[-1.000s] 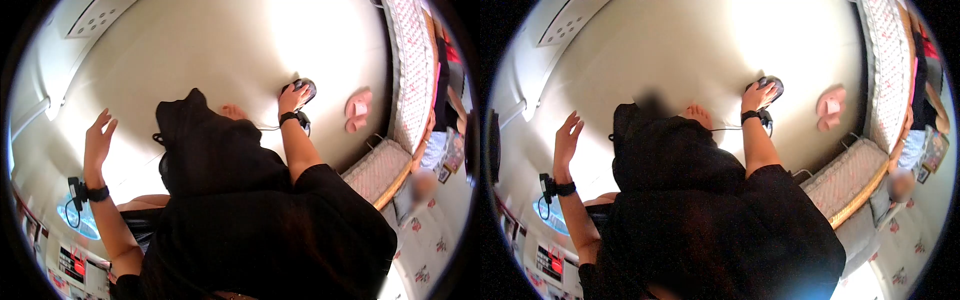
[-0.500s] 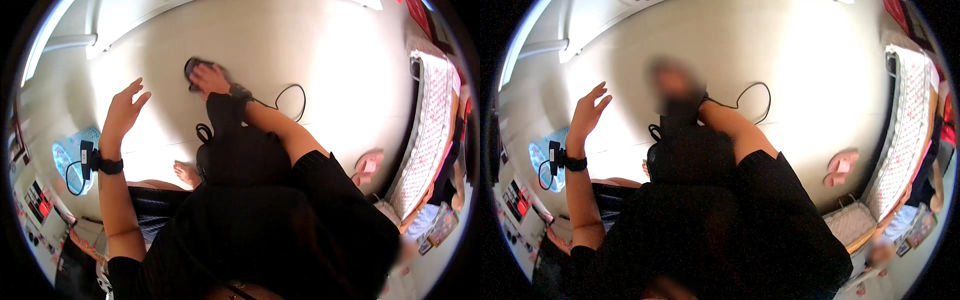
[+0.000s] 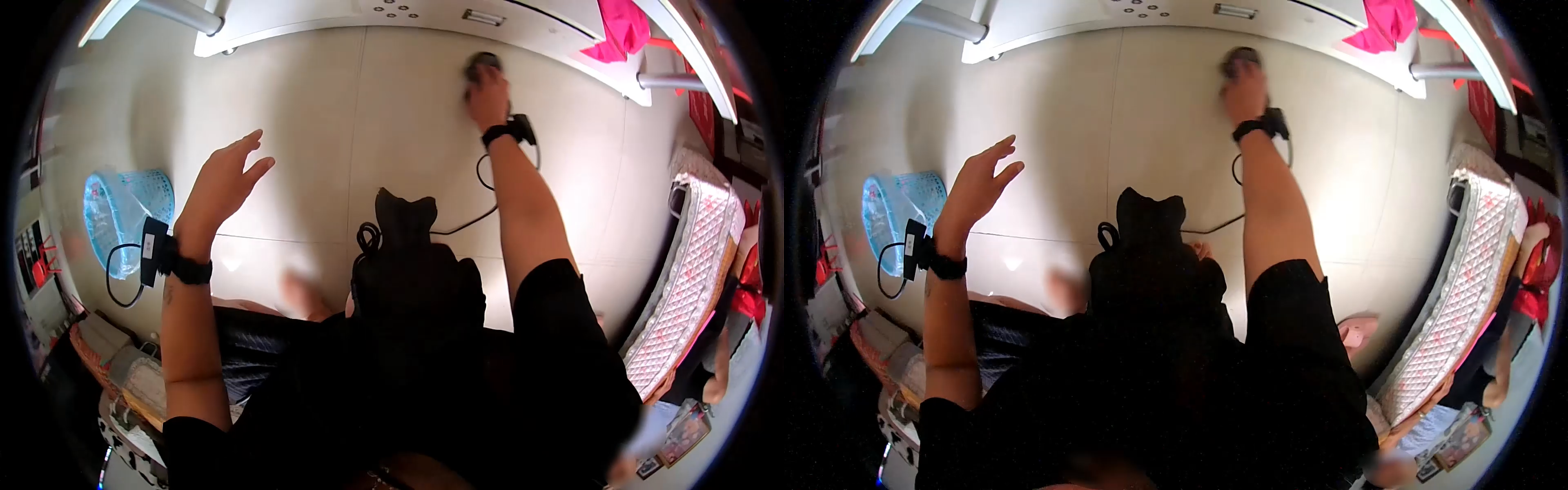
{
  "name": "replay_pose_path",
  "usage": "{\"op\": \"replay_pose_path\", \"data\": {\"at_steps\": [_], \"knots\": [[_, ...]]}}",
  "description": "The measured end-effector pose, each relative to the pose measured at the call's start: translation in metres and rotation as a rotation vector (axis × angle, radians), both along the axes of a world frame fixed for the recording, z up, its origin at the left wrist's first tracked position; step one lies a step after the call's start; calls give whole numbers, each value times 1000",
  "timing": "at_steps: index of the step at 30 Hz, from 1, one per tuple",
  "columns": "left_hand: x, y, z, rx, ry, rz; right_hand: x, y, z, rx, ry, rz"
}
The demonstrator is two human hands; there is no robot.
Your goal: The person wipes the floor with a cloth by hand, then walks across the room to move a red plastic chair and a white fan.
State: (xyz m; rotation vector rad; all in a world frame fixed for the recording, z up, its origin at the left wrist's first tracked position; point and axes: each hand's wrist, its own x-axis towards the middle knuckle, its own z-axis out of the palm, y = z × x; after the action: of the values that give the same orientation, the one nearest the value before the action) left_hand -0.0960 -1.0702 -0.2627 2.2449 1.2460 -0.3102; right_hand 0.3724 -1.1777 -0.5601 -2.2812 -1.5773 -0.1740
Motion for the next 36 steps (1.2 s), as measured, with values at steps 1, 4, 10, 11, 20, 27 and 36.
{"op": "replay_pose_path", "data": {"at_steps": [1,4,10,11,20,27,36], "knots": [[1,1,3,5,27,0,29,-2,-8,38,11,-90],[7,-4,9,31,48,12,50,21,3,44,143,-198],[8,-4,6,5,42,32,-96,65,34,-85,183,236],[7,-2,6,10,25,38,-132,57,34,-45,224,356],[5,5,3,23,-55,-54,-168,-51,49,-210,65,355],[-4,4,4,2,-65,-27,-36,-123,45,-179,54,-296],[-22,10,-12,-62,-70,-38,-115,-333,34,-82,181,-1017]]}}
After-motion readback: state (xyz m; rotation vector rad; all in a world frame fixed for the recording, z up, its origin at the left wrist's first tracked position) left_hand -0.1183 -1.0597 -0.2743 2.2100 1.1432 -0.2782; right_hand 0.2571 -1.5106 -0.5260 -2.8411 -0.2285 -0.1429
